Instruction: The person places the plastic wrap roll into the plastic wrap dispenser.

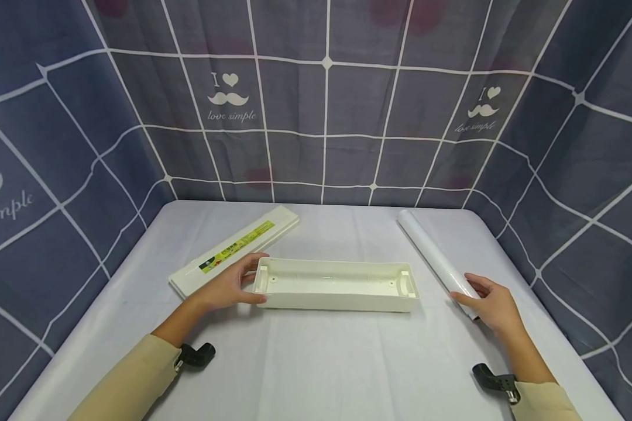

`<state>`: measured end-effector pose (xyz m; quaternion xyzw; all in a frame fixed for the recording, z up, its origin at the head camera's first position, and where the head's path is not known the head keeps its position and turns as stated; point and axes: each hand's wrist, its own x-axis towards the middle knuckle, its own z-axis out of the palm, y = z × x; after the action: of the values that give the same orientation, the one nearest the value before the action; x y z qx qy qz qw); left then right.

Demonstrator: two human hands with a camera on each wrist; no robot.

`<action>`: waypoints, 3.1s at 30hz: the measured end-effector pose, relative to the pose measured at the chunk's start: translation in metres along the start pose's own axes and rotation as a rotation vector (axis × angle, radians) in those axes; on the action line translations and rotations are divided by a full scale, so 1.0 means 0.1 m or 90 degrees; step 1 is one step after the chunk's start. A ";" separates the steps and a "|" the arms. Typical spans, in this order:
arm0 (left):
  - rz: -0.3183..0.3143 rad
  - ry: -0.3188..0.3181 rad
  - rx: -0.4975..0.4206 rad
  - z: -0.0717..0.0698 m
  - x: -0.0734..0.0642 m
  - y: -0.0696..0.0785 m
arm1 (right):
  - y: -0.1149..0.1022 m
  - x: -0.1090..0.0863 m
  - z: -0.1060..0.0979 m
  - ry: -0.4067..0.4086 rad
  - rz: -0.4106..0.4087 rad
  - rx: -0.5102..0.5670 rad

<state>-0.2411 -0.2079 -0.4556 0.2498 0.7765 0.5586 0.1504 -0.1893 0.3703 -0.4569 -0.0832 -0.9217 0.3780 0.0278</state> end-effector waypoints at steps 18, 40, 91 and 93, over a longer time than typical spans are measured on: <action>0.015 0.001 -0.005 -0.01 0.03 -0.02 | 0.01 0.07 0.03 -0.002 0.021 -0.014; -0.001 -0.007 -0.007 -0.02 0.04 0.02 | -0.06 0.16 0.04 0.025 0.020 -0.059; -0.008 -0.039 -0.012 -0.04 0.05 -0.02 | -0.29 0.22 0.02 0.026 0.005 0.026; -0.011 -0.038 -0.008 -0.04 0.05 -0.02 | -0.34 0.22 0.00 0.016 0.000 0.031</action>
<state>-0.2478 -0.2091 -0.4562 0.2589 0.7704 0.5543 0.1795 -0.2155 0.3508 -0.4336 -0.0876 -0.9116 0.3995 0.0416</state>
